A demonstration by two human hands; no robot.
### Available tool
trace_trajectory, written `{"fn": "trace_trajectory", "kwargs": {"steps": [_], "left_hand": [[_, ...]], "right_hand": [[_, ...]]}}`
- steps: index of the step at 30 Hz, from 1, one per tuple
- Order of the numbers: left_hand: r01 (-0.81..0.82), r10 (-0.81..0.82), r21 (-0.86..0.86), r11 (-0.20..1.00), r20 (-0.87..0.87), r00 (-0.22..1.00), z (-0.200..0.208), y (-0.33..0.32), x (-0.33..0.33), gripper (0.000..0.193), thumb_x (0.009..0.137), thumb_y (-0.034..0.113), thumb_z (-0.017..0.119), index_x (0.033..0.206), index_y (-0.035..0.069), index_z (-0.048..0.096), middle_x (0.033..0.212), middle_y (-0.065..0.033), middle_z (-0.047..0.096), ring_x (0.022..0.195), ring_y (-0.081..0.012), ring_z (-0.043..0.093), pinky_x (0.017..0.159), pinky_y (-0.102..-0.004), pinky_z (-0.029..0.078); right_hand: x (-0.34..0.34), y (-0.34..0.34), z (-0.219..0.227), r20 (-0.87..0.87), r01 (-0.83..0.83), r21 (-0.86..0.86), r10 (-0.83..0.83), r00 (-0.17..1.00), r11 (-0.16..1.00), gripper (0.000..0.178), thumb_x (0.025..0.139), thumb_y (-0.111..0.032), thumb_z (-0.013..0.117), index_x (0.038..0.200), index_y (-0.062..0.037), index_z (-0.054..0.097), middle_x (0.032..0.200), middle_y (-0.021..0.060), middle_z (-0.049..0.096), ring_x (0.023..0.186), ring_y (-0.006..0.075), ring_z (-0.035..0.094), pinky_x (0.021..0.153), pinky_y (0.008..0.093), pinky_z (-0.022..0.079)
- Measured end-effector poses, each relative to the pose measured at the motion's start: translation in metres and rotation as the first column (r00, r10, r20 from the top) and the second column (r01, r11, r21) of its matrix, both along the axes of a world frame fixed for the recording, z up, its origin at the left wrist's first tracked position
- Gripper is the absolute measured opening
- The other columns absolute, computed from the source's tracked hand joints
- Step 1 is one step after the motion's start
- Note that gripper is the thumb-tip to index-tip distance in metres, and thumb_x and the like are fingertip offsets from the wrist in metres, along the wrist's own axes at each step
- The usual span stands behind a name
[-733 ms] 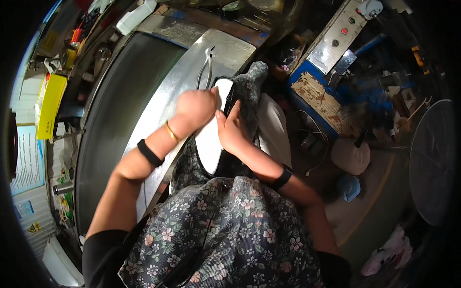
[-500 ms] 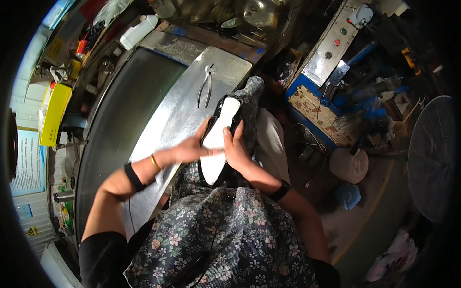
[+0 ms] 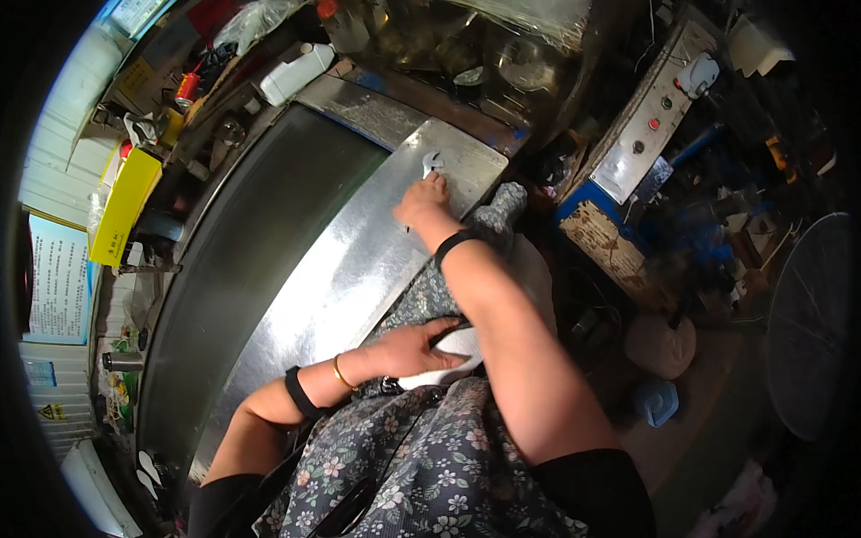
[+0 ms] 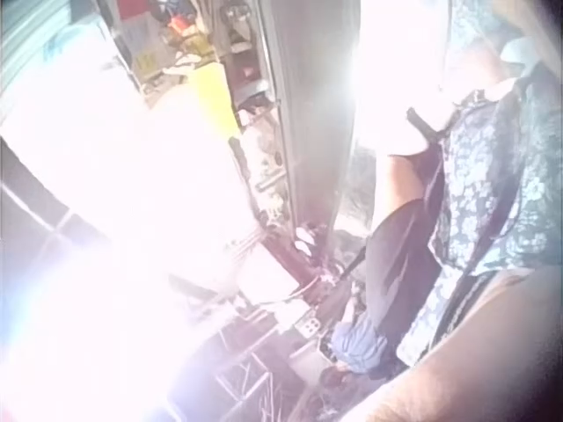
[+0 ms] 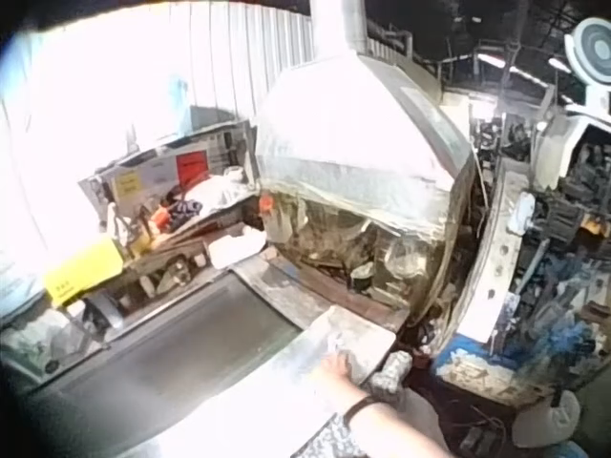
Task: Operating machinery to assemble and press shoe components together.
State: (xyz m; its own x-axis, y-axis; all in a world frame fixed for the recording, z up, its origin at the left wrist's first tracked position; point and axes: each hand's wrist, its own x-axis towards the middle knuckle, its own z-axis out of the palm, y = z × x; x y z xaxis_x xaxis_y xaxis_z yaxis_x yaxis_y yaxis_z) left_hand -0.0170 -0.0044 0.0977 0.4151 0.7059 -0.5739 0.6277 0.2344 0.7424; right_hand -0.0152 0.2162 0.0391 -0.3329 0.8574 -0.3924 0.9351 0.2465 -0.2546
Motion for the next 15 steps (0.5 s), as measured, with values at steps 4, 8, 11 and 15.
{"fn": "trace_trajectory", "kwargs": {"steps": [4, 8, 11, 15], "left_hand": [[-0.097, 0.093, 0.031, 0.995, 0.099, 0.991, -0.010, -0.007, -0.007, 0.079, 0.087, 0.045, 0.071, 0.147, 0.006, 0.038, 0.117, -0.0169, 0.067, 0.105, -0.0240, 0.066, 0.094, -0.0332, 0.050], [-0.103, 0.120, -0.134, 0.986, 0.129, 0.984, -0.001, 0.010, -0.005, 0.078, 0.087, 0.039, 0.074, 0.147, 0.003, 0.038, 0.115, -0.0147, 0.067, 0.104, -0.0181, 0.064, 0.092, -0.0287, 0.048], [-0.142, 0.160, -0.111, 0.984, 0.175, 0.972, -0.018, 0.005, -0.012, 0.079, 0.087, 0.037, 0.075, 0.146, 0.000, 0.038, 0.117, -0.0146, 0.067, 0.107, -0.0181, 0.063, 0.095, -0.0284, 0.047], [-0.095, 0.110, -0.113, 0.989, 0.141, 0.984, -0.021, 0.010, -0.006, 0.078, 0.087, 0.036, 0.074, 0.146, 0.000, 0.039, 0.118, -0.0147, 0.066, 0.109, -0.0166, 0.062, 0.096, -0.0278, 0.046]], "right_hand": [[0.006, 0.016, 0.003, 0.121, -0.197, 0.005, 0.195, 0.973, 0.980, 0.046, 0.082, -0.032, 0.062, 0.113, 0.0019, 0.068, 0.123, 0.0231, 0.060, 0.116, 0.0273, 0.052, 0.091, 0.0396, 0.046], [0.117, 0.055, -0.026, -0.626, -0.288, -0.671, -0.313, 0.714, 0.683, 0.024, 0.086, -0.019, 0.057, 0.094, 0.0012, 0.066, 0.090, 0.0219, 0.068, 0.057, 0.0235, 0.064, 0.050, 0.0359, 0.050], [0.185, -0.037, 0.073, -0.674, -0.154, -0.652, -0.475, 0.566, 0.742, 0.027, 0.104, -0.026, 0.046, 0.103, -0.0005, 0.057, 0.073, 0.0071, 0.062, 0.054, 0.0123, 0.057, 0.048, 0.0238, 0.047], [0.266, -0.127, 0.112, -0.731, 0.107, -0.299, -0.300, 0.613, 0.948, 0.030, 0.104, -0.030, 0.045, 0.094, -0.0044, 0.056, 0.066, 0.0016, 0.055, 0.055, 0.0076, 0.052, 0.052, 0.0244, 0.044]]}}
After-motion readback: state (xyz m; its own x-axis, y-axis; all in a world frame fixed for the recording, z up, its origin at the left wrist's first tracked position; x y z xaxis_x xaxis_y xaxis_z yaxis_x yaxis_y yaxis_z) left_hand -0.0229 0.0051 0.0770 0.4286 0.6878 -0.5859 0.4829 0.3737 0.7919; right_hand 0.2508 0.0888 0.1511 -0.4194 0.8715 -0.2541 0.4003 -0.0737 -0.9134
